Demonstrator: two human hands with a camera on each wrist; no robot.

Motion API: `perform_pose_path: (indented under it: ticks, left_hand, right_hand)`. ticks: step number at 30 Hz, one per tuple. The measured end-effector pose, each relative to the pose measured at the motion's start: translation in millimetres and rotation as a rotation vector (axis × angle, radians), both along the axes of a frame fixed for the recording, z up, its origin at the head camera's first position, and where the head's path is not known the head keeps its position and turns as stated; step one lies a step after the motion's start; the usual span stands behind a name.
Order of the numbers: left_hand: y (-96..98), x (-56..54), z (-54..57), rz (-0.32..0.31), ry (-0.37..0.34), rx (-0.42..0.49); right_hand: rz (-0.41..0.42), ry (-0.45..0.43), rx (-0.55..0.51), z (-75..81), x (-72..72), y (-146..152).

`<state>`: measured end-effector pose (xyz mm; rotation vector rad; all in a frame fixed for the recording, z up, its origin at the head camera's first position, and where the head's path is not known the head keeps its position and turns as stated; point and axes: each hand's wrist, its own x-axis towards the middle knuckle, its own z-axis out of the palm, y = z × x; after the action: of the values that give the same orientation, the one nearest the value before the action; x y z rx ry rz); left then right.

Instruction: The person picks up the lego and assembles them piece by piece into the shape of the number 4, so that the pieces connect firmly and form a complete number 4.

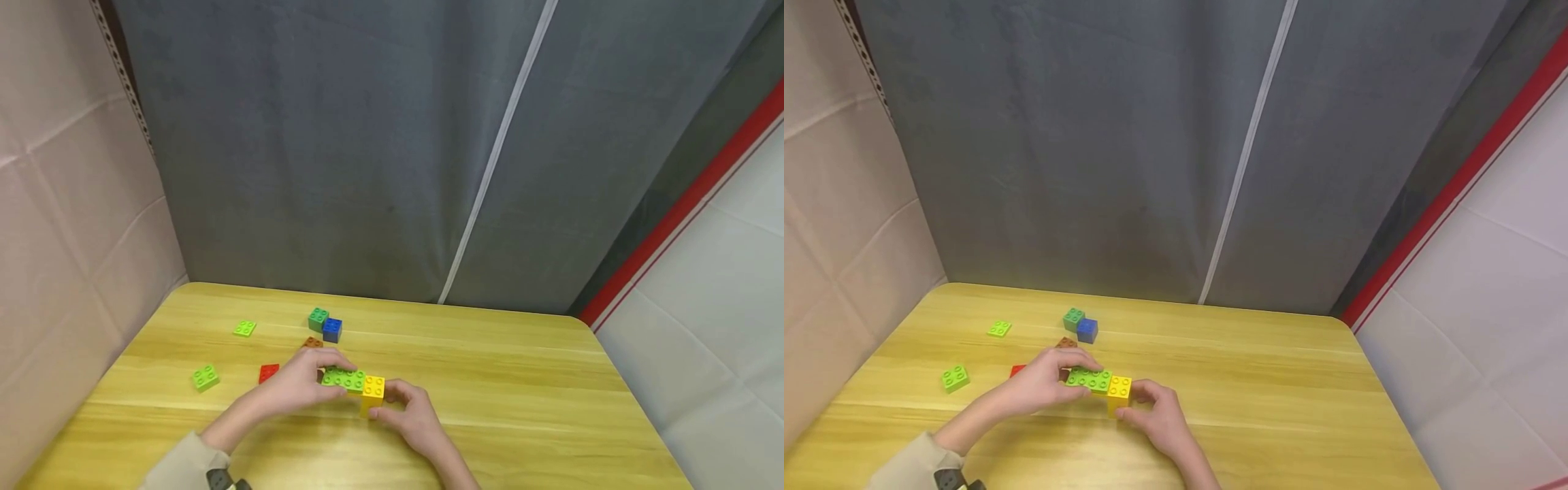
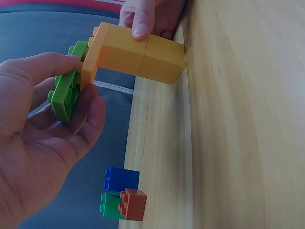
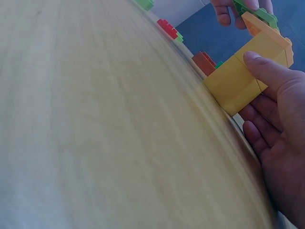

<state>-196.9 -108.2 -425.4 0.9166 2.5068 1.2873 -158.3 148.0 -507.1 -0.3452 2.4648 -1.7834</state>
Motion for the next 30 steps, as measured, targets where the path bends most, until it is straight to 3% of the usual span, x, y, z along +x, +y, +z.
perform_pose_path:
  ticks: [30]
  left_hand:
    - [4.9, -1.0, -7.0, 0.05, -0.151, 0.124]
  right_hand:
    - [0.013, -0.007, -0.018, 1.1, -0.4, 0.9]
